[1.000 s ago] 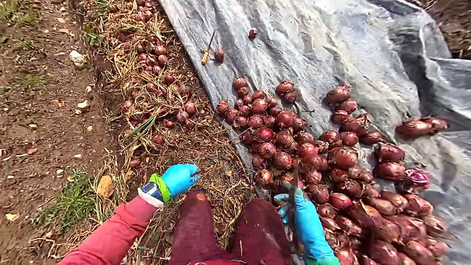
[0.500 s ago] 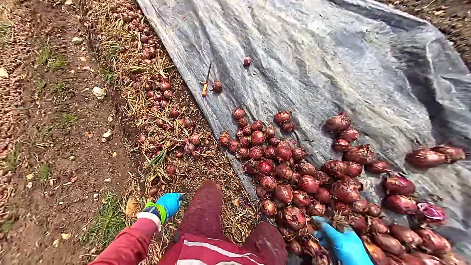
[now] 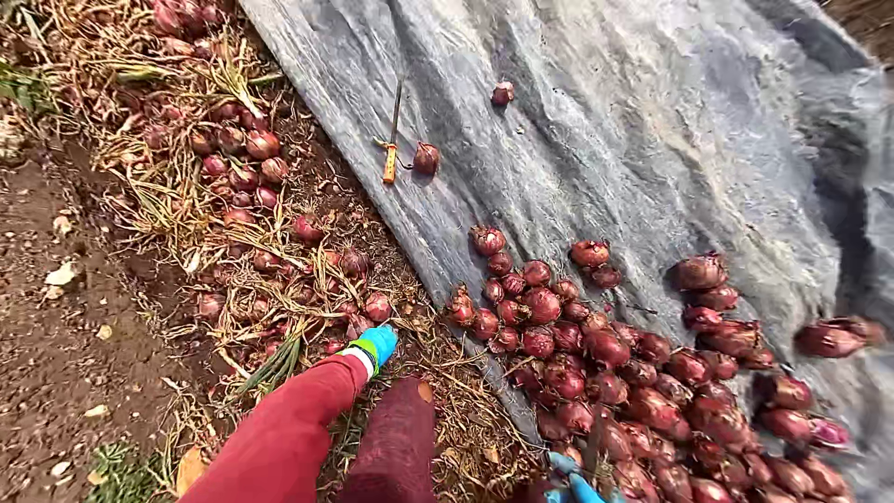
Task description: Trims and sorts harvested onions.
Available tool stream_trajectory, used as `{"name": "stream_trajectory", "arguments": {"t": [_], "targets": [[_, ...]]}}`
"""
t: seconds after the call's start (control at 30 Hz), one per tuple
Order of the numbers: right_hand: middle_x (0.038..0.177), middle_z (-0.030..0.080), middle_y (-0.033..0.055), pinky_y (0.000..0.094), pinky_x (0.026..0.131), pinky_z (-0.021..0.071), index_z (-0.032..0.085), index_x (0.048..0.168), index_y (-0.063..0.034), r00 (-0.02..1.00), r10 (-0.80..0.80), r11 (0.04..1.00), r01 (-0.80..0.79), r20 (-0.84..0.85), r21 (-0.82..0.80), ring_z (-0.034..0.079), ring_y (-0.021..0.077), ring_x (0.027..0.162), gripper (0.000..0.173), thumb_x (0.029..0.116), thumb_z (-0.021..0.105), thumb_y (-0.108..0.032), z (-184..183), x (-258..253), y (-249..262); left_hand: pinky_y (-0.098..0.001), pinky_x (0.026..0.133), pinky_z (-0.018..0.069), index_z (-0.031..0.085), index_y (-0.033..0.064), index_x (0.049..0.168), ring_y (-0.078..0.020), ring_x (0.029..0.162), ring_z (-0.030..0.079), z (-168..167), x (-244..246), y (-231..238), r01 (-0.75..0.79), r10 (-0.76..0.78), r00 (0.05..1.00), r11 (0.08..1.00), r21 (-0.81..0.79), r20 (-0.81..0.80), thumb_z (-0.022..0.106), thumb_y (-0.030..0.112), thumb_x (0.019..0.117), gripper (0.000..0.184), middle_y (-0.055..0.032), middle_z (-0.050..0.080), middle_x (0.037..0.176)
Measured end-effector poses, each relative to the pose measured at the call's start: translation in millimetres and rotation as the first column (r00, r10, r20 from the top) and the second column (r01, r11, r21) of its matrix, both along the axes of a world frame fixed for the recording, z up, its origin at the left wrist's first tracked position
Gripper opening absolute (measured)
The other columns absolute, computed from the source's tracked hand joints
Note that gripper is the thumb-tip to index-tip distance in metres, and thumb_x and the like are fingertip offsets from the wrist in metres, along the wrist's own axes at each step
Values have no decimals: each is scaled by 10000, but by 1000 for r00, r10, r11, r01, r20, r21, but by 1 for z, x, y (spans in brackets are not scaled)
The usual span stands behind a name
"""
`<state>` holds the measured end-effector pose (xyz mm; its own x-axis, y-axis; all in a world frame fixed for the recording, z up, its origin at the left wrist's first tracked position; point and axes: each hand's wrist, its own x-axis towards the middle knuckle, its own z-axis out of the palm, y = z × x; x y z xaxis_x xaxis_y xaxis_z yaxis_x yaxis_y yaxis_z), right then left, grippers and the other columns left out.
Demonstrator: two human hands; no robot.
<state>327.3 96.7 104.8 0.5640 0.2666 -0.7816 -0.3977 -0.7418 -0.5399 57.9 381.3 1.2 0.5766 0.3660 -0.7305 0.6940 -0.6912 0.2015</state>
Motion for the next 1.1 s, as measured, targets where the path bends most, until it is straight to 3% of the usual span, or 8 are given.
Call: {"name": "stream_trajectory", "arguments": {"t": [0.07,0.1,0.27,0.47,0.67,0.87,0.97,1.1], "targets": [[861,737,141,390,529,595,627,1229,25,999,46,998,-46,-19,-32,677,222,579,307,1059,488,-190,3,-16,32,-558,1185,385,388,12,1562,-390,1482,416,24,23,21,-200,78,896,950,-241,-438,350,114,1127,449,-207,368,1632],[824,734,145,390,520,592,646,1184,18,998,49,998,-51,-37,-45,673,230,563,334,1085,481,-254,2,-22,43,-636,846,584,702,-42,1200,-454,1076,696,-24,-14,-4,-206,206,975,979,10,-83,534,71,991,292,-268,693,1217],[625,635,102,404,506,588,691,1122,-5,991,92,990,-80,-101,114,633,224,509,603,1120,281,-447,-18,-38,54,-662,886,553,737,48,1076,-394,1073,699,-65,-25,26,-287,184,887,938,-193,-425,595,269,999,274,-195,728,1124],[657,616,106,413,499,578,643,1077,-8,841,293,948,-193,-455,254,623,242,521,812,1064,109,-620,-66,-47,66,-606,893,552,694,115,1136,-340,1009,710,69,5,9,-344,336,939,917,-202,-73,518,454,1065,389,-132,733,1046],[685,639,32,345,508,562,667,971,-72,772,631,681,-502,-79,533,616,154,535,850,922,309,-841,-4,-54,86,-618,881,529,701,89,1083,-352,1034,693,192,47,-41,36,-28,999,962,-269,36,547,315,1057,274,-139,723,1076],[595,587,47,342,450,523,703,963,-78,725,688,587,-530,-32,612,568,168,467,826,1004,210,-740,-21,-61,28,-564,826,560,734,197,1020,-249,917,713,202,11,-85,-244,236,965,968,63,115,598,389,1035,236,-34,742,962],[638,622,27,367,502,545,699,965,-120,501,860,370,-742,96,559,604,166,514,891,902,229,-874,-25,-77,0,-591,757,569,724,152,978,-298,889,714,196,17,-158,-24,23,994,1000,5,105,526,455,1050,370,-80,724,919],[580,602,57,360,441,536,690,898,-69,781,609,568,-550,137,613,579,176,454,884,988,149,-762,-27,-74,-8,-623,857,550,720,165,1111,-321,1016,712,155,0,-142,-294,292,947,956,-8,136,453,475,1083,410,-104,743,1039]]}}
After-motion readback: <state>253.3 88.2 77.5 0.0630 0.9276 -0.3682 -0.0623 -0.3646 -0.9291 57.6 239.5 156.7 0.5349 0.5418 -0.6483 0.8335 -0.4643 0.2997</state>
